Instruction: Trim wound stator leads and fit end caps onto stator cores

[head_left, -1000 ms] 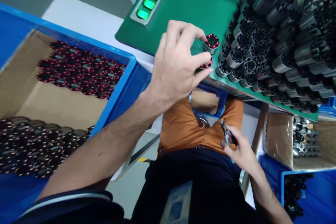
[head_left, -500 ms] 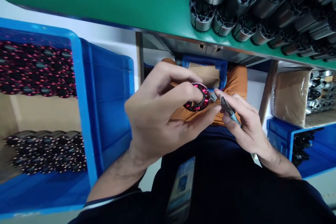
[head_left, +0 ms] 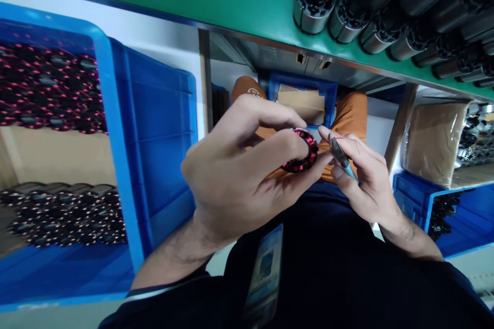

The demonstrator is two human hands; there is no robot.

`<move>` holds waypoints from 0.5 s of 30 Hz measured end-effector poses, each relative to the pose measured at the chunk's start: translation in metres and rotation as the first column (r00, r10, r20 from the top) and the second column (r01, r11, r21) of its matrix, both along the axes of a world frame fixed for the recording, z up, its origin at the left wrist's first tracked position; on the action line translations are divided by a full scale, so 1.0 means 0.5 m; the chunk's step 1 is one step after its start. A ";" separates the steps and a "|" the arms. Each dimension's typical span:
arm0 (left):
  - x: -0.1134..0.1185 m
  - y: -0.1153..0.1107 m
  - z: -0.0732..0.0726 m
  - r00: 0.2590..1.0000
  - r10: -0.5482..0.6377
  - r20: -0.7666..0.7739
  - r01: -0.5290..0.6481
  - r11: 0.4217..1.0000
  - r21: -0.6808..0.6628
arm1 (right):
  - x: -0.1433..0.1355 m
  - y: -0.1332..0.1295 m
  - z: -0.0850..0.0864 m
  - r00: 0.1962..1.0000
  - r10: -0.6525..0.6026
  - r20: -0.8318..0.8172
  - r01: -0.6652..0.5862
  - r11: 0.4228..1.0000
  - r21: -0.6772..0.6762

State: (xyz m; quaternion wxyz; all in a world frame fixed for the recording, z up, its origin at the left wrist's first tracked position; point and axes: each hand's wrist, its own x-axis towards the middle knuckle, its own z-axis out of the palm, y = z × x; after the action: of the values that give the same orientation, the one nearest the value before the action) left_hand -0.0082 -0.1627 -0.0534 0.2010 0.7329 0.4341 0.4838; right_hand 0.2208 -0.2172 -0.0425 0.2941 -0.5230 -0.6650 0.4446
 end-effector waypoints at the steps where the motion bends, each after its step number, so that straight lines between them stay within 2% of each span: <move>1: 0.001 -0.001 -0.001 1.000 0.000 0.003 0.000 1.000 0.008 | -0.002 0.001 -0.002 1.000 -0.003 -0.015 0.003 1.000 0.021; 5: 0.003 0.002 -0.003 0.999 -0.002 0.036 0.000 0.999 0.051 | -0.011 0.008 -0.012 0.998 -0.009 -0.066 0.016 0.995 0.097; 8: 0.003 0.002 -0.003 0.988 -0.010 0.154 0.029 0.992 -0.123 | -0.009 0.009 -0.015 0.995 -0.098 -0.014 0.099 0.990 0.099; 9: 0.003 0.002 -0.004 0.972 -0.023 0.234 0.074 0.974 -0.213 | -0.006 0.010 -0.015 0.992 -0.126 0.018 0.124 0.988 0.093; 11: 0.003 0.000 -0.009 0.903 -0.023 0.430 0.204 0.903 -0.379 | 0.001 0.011 -0.013 0.986 -0.138 0.096 0.130 0.988 0.080; 13: 0.006 0.000 -0.015 0.803 0.024 0.596 0.319 0.827 -0.463 | 0.005 0.012 -0.012 0.980 -0.112 0.166 0.098 0.991 0.095; 15: 0.013 0.001 -0.020 0.737 0.065 0.673 0.388 0.775 -0.499 | 0.005 0.012 -0.013 0.974 -0.111 0.198 0.079 0.984 0.160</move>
State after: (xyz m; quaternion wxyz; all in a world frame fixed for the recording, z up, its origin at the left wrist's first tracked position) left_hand -0.0017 -0.1621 -0.0634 0.6092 0.4463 0.3973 0.5214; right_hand 0.2232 -0.2110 -0.0488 0.2835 -0.5736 -0.6979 0.3218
